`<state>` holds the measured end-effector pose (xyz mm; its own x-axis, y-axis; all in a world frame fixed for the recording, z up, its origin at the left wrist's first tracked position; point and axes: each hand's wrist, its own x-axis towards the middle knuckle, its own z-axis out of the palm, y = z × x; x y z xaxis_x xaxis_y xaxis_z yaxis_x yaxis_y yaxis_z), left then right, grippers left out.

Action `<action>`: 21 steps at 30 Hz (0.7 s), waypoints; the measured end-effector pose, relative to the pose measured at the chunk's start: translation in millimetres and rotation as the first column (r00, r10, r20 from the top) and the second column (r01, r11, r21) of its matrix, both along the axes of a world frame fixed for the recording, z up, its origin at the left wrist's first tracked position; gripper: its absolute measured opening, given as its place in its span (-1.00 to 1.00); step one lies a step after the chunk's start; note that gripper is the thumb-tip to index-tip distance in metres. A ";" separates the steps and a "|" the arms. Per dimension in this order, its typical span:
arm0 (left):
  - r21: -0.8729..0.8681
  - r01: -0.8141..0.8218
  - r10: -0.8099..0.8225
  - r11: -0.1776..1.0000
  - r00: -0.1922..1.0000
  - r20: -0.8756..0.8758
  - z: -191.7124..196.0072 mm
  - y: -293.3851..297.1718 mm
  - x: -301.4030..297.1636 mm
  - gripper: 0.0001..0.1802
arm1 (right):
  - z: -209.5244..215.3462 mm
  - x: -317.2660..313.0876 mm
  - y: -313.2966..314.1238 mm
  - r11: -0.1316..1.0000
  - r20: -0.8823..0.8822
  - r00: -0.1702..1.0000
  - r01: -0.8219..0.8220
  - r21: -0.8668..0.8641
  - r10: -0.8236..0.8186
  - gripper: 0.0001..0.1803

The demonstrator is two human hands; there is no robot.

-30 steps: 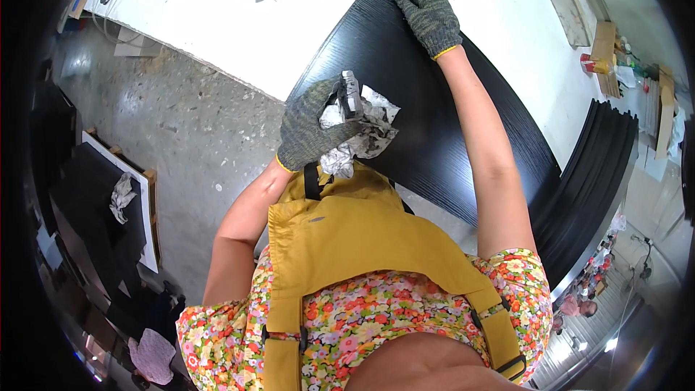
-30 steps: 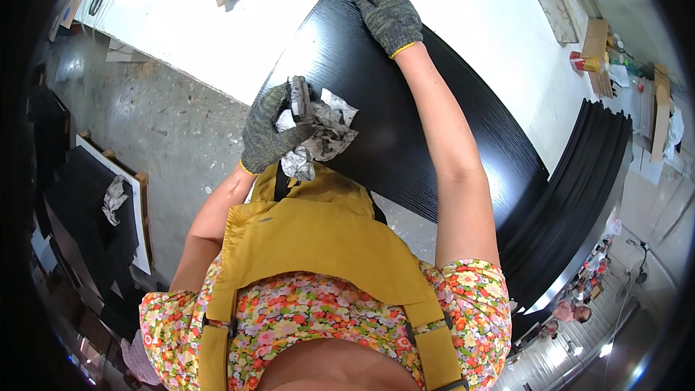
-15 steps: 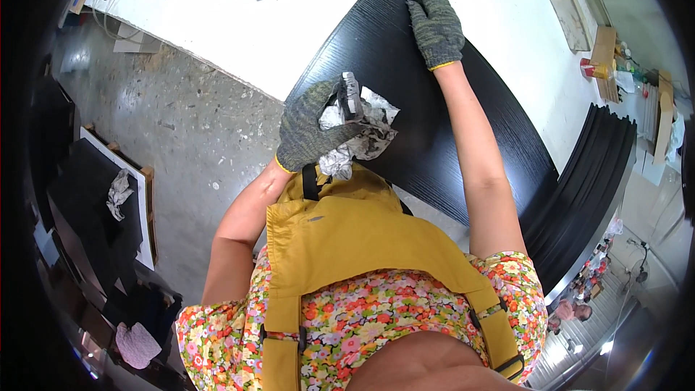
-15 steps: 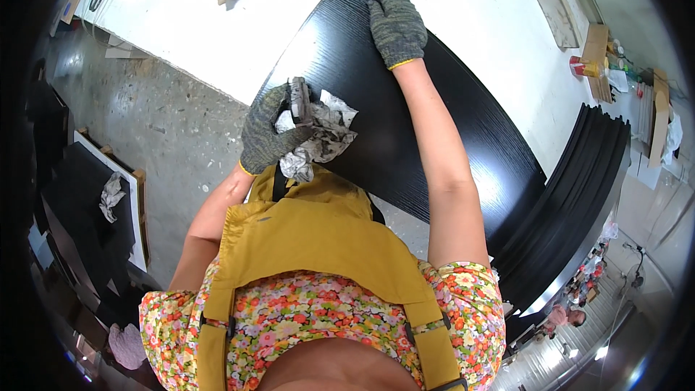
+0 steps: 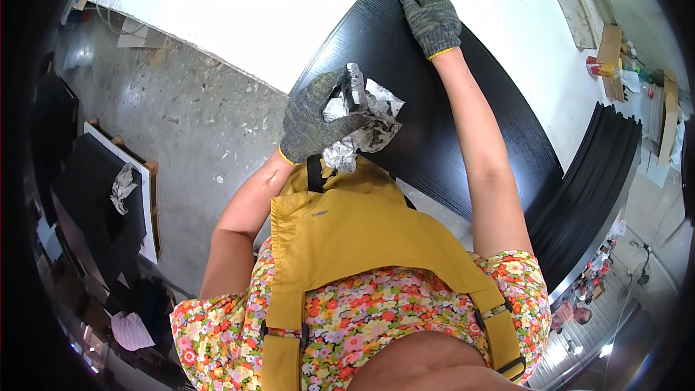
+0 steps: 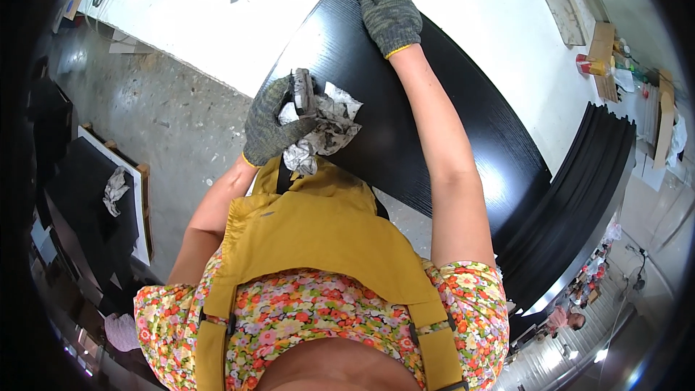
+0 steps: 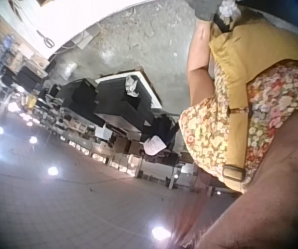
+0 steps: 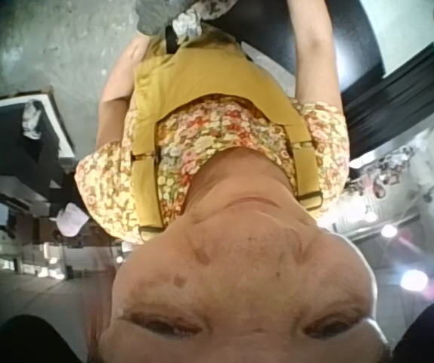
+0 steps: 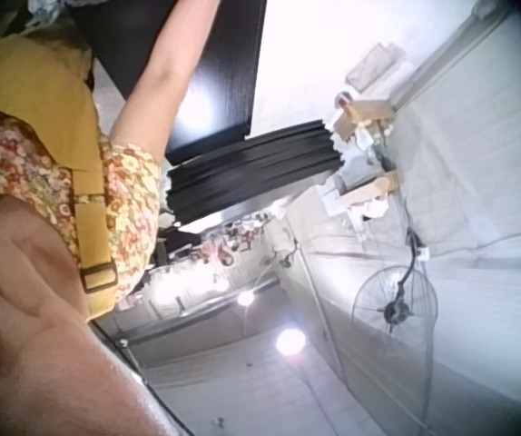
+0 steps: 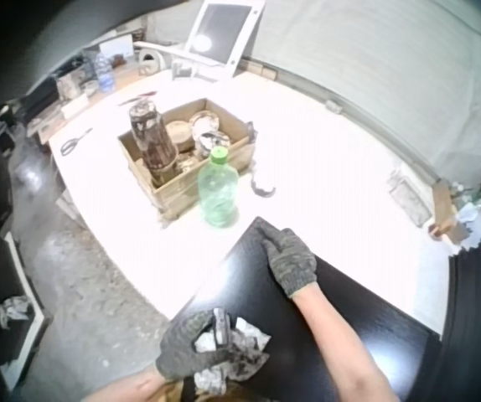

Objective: The worker is cleaning and wiping down black furniture panels using a cloth and a spray bottle in a workshop environment.

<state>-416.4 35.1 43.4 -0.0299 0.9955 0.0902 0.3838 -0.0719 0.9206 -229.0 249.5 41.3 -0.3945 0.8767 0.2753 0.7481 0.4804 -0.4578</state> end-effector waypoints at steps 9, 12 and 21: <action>0.489 -0.346 0.578 0.801 0.659 -0.481 -64.0 -81.7 -88.7 -0.61 | 7.5 8.2 -95.9 0.929 0.230 0.918 -0.353 0.108 0.322 -0.67; 0.267 -0.686 0.701 0.676 0.711 0.051 -79.6 -96.2 -126.8 -0.55 | 11.0 13.8 -56.8 0.991 0.036 0.991 -0.129 0.026 0.128 -0.69; 0.443 -0.585 0.716 0.679 0.661 -0.225 -76.1 -91.2 -122.4 -0.42 | 10.0 10.7 -57.5 0.977 0.075 0.974 -0.213 -0.011 0.213 -0.70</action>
